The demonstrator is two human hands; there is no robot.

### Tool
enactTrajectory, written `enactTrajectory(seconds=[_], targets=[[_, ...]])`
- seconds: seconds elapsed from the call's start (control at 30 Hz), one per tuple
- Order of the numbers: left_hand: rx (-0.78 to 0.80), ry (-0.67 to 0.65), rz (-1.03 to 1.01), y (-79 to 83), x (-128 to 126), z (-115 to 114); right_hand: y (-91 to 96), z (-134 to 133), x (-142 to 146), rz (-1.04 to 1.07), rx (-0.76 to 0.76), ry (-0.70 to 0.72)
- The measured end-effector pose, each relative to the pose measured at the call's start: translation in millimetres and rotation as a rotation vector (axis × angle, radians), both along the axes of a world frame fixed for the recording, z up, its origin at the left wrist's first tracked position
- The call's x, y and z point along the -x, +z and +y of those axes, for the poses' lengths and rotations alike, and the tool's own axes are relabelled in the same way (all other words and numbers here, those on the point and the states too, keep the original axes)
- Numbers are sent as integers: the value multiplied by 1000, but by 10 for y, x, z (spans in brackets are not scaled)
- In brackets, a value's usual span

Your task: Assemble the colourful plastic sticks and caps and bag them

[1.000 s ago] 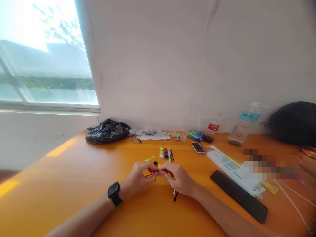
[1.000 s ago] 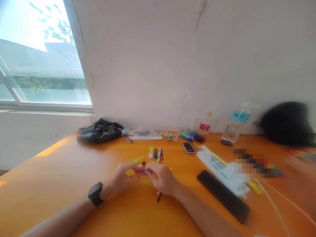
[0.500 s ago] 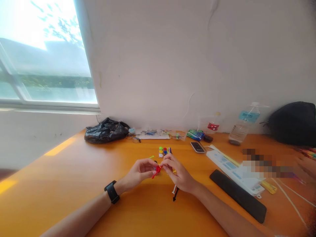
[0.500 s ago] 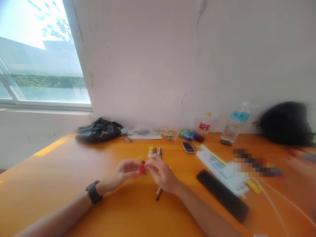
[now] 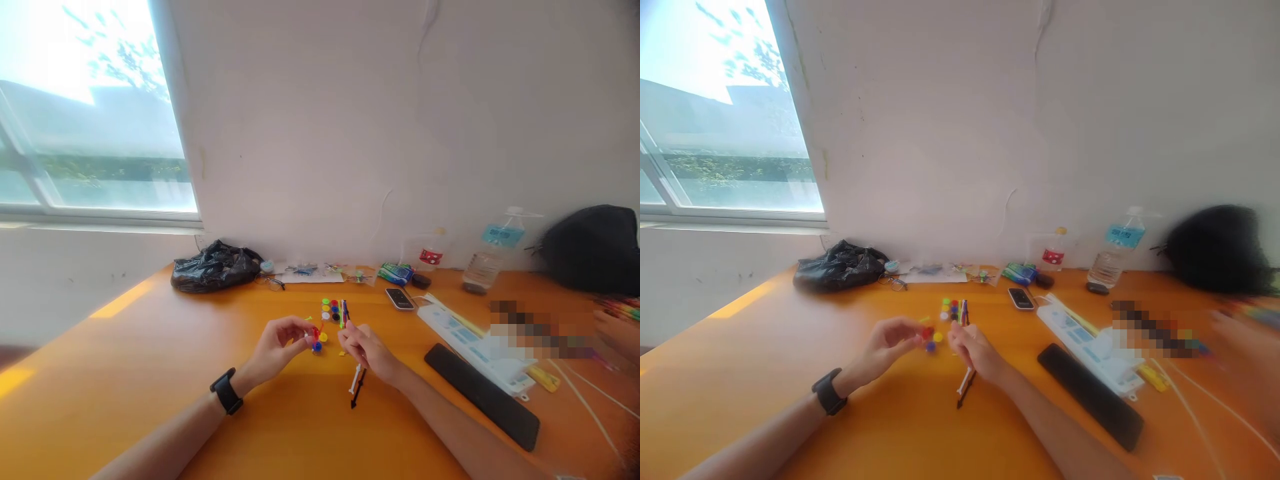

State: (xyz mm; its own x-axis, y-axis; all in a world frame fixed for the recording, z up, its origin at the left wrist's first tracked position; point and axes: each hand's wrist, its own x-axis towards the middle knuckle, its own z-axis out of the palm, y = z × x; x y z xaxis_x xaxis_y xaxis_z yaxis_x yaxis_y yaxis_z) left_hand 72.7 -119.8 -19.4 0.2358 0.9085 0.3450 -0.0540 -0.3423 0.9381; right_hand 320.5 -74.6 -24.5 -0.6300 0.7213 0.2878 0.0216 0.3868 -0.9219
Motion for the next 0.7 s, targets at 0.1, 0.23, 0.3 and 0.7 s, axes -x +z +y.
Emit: enactTrajectory(seconds=[0.1,0.23,0.3,0.7], targets=[[16,83,-14,-4,35,41,13,40,-12,62,2,-64],[23,222,-58,-2,138,155,5,42,-8,18,-5,-108],[30,275,-86,-1,212,227,-25,39,-2,-16,-7,-115],[279,278,-406,-191,557,596,-64,22,17,-100,-34,-114]])
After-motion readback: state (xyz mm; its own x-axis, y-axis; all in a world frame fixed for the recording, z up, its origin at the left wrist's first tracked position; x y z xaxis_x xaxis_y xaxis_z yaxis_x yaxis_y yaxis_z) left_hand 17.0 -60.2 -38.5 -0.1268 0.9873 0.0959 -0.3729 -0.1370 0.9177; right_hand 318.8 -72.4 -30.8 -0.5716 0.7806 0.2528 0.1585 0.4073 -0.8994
